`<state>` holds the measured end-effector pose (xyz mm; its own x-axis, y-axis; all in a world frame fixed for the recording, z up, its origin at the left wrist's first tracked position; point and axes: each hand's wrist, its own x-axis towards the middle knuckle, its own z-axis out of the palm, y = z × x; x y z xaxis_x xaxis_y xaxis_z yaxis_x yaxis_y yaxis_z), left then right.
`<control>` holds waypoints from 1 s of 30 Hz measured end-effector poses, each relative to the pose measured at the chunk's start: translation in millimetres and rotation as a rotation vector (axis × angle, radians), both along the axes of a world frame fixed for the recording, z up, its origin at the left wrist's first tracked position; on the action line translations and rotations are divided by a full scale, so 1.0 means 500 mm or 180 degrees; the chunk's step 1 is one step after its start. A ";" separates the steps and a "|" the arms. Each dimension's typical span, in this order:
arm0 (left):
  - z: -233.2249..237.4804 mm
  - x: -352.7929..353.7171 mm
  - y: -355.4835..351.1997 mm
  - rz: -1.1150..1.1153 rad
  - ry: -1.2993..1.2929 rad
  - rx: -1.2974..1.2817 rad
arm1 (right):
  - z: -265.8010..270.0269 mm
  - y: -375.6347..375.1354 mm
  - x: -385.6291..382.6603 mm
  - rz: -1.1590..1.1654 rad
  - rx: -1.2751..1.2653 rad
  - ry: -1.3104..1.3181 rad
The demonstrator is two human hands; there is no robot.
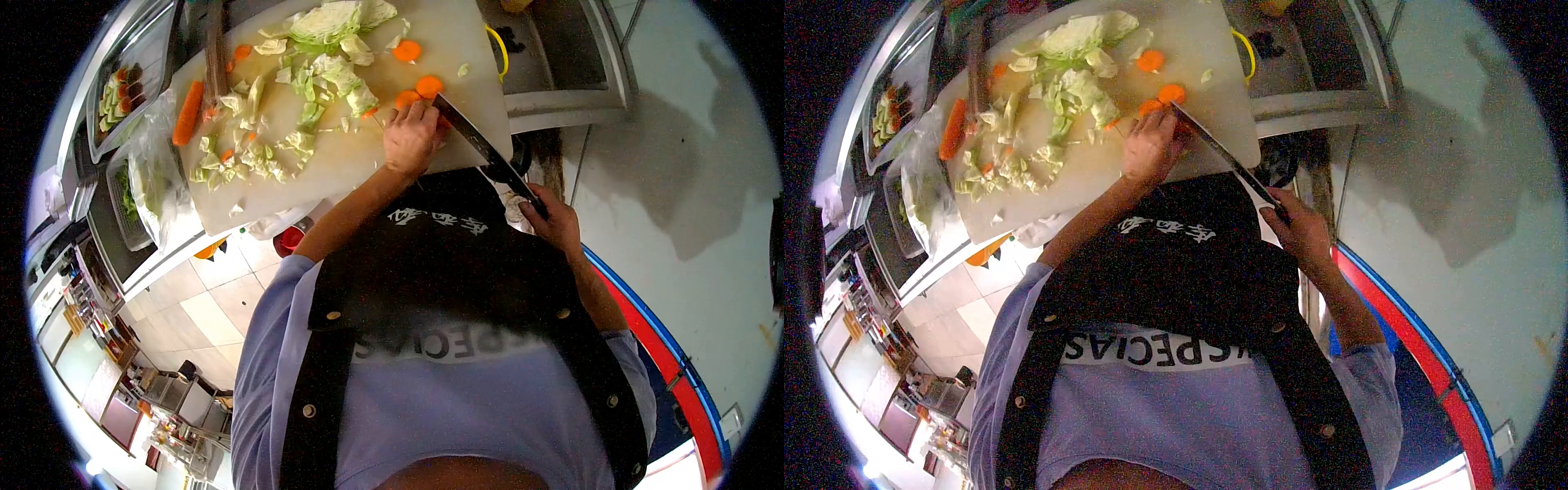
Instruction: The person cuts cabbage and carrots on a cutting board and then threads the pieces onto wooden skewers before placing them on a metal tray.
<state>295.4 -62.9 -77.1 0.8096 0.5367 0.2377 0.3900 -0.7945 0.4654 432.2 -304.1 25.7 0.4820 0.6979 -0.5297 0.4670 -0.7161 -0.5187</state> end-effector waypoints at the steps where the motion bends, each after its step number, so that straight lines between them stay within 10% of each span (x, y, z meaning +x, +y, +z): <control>1: 0.001 -0.001 0.001 -0.0014 0.0045 0.0024 | 0.001 0.001 0.000 0.0005 -0.0010 0.0004; 14: -0.018 0.001 -0.002 0.0118 0.0151 0.0003 | 0.010 0.035 -0.001 -0.0288 -0.0119 -0.0337; 21: 0.006 -0.014 0.020 0.0162 -0.0010 -0.0259 | -0.100 0.160 0.043 0.0032 0.1136 -0.1553; 30: 0.090 -0.117 0.102 0.1030 -0.2519 -0.4621 | -0.204 0.257 0.030 0.0729 0.1060 -0.2466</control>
<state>236.8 -11.9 -32.0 0.5622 0.7699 -0.3020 -0.2314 0.4970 0.8363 447.0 -175.3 -76.0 0.4508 0.8819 0.1378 0.8887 -0.4291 -0.1611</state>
